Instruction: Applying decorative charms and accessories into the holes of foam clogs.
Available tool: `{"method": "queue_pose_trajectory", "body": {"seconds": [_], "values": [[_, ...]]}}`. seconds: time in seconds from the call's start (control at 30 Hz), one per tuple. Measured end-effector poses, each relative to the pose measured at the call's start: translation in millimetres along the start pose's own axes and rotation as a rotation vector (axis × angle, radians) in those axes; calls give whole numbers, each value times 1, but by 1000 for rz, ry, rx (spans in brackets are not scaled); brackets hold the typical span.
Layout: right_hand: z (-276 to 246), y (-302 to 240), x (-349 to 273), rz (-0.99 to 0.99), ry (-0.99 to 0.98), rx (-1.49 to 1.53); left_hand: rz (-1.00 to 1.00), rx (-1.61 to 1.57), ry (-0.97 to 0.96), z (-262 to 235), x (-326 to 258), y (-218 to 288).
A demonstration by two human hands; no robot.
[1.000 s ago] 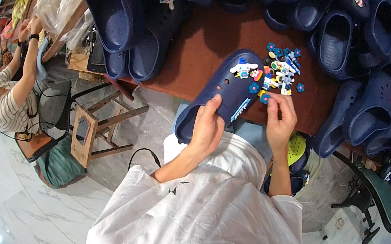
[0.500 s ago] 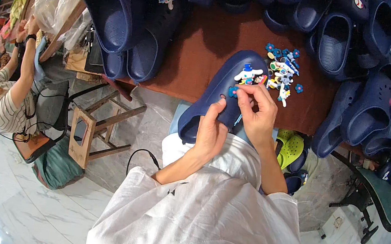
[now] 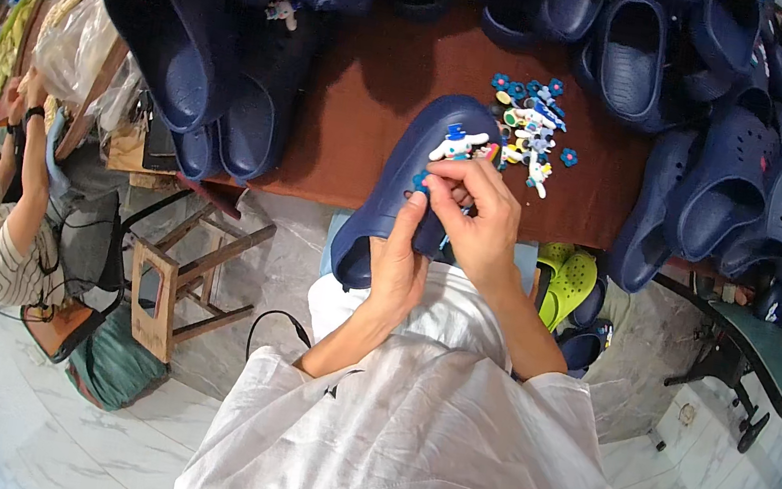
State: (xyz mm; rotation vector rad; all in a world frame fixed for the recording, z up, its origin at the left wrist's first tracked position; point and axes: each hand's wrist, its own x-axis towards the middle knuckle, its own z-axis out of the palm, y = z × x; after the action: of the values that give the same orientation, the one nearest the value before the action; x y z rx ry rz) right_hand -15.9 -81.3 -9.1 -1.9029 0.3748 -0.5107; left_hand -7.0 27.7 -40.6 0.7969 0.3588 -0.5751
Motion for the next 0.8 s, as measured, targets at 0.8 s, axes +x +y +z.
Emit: {"method": "queue_pose_trajectory", "body": {"seconds": [0.8], "values": [[6, 8, -18, -301, -102, -394, -60, -27, 90, -4, 5, 6]]}}
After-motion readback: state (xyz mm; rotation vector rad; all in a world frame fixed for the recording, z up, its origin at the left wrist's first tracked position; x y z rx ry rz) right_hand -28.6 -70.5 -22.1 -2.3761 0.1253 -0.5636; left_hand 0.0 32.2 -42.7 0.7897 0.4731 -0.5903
